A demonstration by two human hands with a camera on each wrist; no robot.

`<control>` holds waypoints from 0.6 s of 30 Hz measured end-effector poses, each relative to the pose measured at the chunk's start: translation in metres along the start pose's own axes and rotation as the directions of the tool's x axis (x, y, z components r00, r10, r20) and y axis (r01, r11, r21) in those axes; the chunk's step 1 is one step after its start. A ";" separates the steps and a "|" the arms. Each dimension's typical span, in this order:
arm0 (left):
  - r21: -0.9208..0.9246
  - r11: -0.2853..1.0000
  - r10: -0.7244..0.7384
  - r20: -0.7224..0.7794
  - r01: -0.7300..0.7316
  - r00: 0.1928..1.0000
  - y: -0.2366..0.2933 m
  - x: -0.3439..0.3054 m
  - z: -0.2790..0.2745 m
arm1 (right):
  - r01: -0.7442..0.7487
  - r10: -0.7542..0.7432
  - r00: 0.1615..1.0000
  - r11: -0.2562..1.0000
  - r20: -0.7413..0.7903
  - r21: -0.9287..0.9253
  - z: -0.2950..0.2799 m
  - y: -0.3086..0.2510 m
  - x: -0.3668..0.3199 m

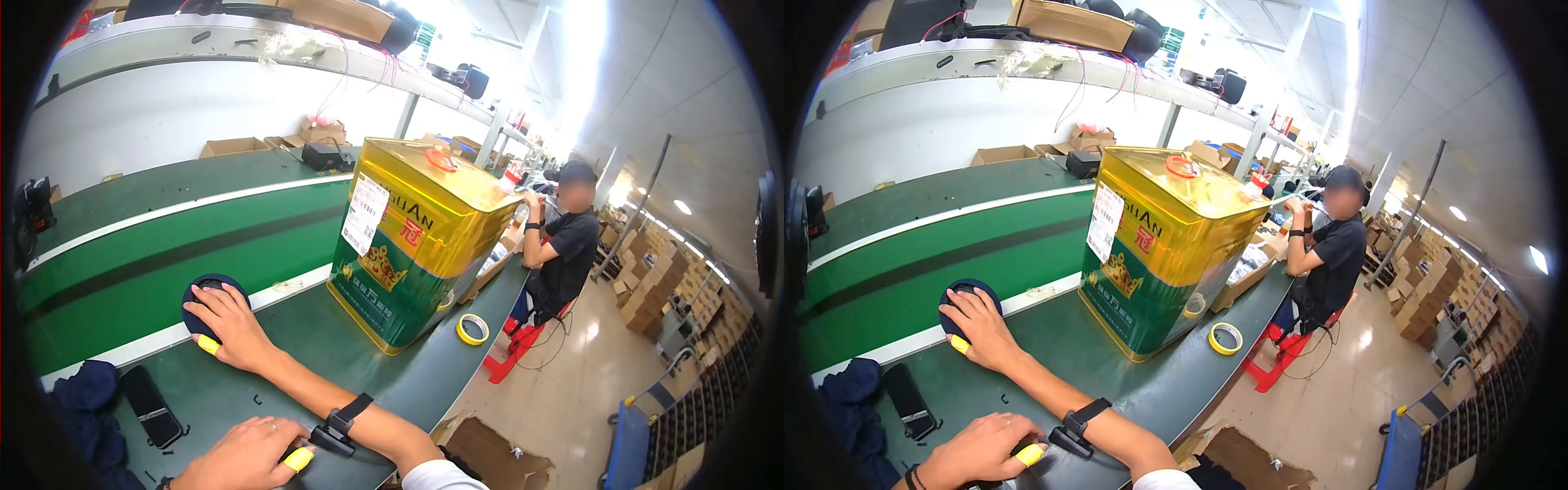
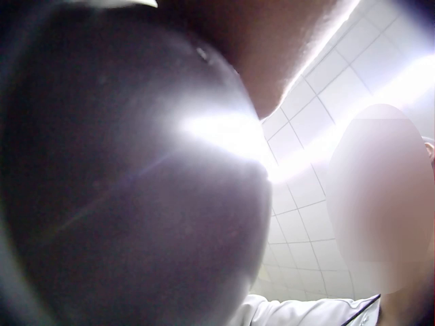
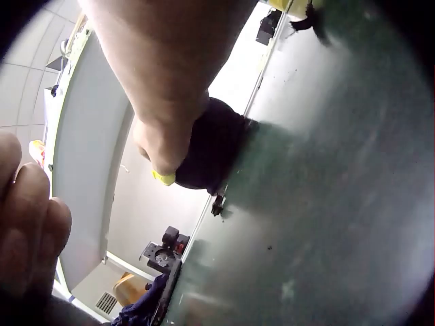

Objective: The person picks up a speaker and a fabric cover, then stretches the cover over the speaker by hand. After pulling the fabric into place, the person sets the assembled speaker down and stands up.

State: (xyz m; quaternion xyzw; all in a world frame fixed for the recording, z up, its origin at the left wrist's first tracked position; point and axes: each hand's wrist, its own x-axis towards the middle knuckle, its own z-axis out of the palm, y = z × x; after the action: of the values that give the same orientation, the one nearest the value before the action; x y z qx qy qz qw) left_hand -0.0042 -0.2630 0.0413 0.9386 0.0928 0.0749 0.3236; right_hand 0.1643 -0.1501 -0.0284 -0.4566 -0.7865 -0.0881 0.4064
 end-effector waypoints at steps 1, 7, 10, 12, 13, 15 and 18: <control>-0.002 1.000 0.000 -0.009 0.000 1.000 0.000 0.000 0.000 | 0.002 -0.001 1.000 1.000 -0.015 0.013 0.000 0.000 0.000; -0.008 1.000 0.005 -0.019 -0.005 1.000 0.000 0.001 0.001 | -0.028 0.029 0.997 1.000 -0.070 0.007 0.005 -0.001 -0.003; 0.040 0.999 0.007 -0.014 -0.006 1.000 0.002 0.002 0.000 | -0.029 0.031 0.997 0.999 -0.077 0.028 0.004 -0.001 -0.004; 0.015 1.000 -0.003 0.004 0.003 1.000 0.006 0.004 0.000 | -0.030 0.032 0.997 0.999 -0.077 0.027 0.004 0.000 -0.005; 0.007 0.999 -0.039 0.005 0.039 0.999 0.005 0.002 -0.001 | -0.026 0.029 0.996 0.999 -0.081 0.037 0.006 0.000 -0.004; 0.001 1.000 -0.015 -0.023 0.015 1.000 0.000 0.001 0.002 | -0.028 0.031 0.996 0.999 -0.088 0.035 0.007 0.000 -0.004; 0.020 1.000 -0.007 -0.026 0.007 1.000 0.001 0.001 0.002 | -0.034 0.036 0.995 0.999 -0.089 0.030 0.007 0.000 -0.005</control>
State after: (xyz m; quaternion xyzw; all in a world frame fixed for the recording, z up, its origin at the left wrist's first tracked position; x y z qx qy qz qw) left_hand -0.0024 -0.2647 0.0401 0.9405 0.1011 0.0850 0.3131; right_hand 0.1617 -0.1495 -0.0369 -0.4602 -0.7606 -0.0901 0.4489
